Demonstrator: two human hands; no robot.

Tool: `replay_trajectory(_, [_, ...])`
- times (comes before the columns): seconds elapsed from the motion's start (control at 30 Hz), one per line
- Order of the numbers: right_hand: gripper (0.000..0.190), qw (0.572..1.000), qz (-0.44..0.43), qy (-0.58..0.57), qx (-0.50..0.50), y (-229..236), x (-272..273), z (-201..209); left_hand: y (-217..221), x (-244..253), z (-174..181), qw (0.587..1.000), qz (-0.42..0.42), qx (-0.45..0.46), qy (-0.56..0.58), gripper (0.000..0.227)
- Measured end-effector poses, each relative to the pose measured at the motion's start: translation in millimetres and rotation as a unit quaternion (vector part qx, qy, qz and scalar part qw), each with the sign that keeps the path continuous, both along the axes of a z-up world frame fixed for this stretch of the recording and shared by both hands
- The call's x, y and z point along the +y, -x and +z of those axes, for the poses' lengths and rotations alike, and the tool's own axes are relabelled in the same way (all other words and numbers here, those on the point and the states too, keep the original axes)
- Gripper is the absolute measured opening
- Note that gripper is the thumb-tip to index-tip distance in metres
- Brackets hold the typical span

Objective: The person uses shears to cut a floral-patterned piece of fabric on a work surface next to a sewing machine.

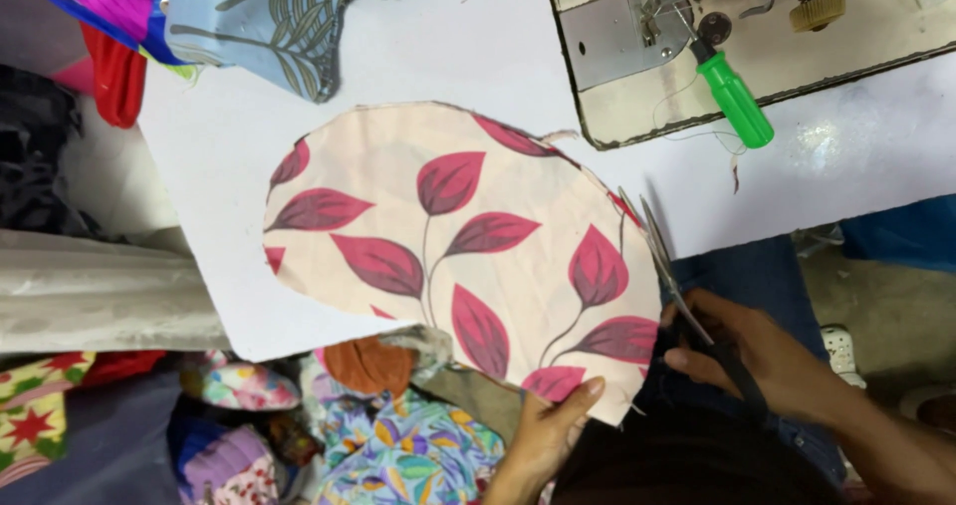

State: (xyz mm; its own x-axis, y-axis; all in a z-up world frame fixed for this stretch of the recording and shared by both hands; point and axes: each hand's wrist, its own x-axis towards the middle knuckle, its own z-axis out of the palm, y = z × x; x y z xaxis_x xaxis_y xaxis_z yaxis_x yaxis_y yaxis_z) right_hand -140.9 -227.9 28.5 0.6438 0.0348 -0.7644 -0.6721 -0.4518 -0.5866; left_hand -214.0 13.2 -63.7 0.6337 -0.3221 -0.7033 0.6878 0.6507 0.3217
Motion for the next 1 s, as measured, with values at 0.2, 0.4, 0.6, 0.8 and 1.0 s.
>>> replay_trajectory(0.2, [0.026,0.998,0.043,0.042,-0.036,-7.9,3.3,10.0,5.0,1.4,-4.6,1.0,-0.013,0.011,-0.008,0.012])
replay_trajectory(0.4, [0.025,0.995,0.046,0.07,-0.062,-10.7,6.1,14.0,3.0,2.8,3.1,0.999,-0.033,0.015,-0.025,0.022])
replay_trajectory(0.6, [0.023,0.992,0.031,0.102,-0.067,-7.0,0.5,13.0,7.2,3.6,-3.2,0.998,-0.04,0.009,-0.043,0.009])
replay_trajectory(0.8, [0.028,0.998,0.022,0.038,0.041,-15.1,-15.3,16.4,2.1,9.6,6.0,0.991,-0.093,-0.003,-0.097,0.011])
replay_trajectory(1.0, [0.031,0.997,0.07,0.028,0.024,-9.5,-21.8,9.3,6.9,14.6,1.7,0.987,-0.118,-0.029,-0.109,0.031])
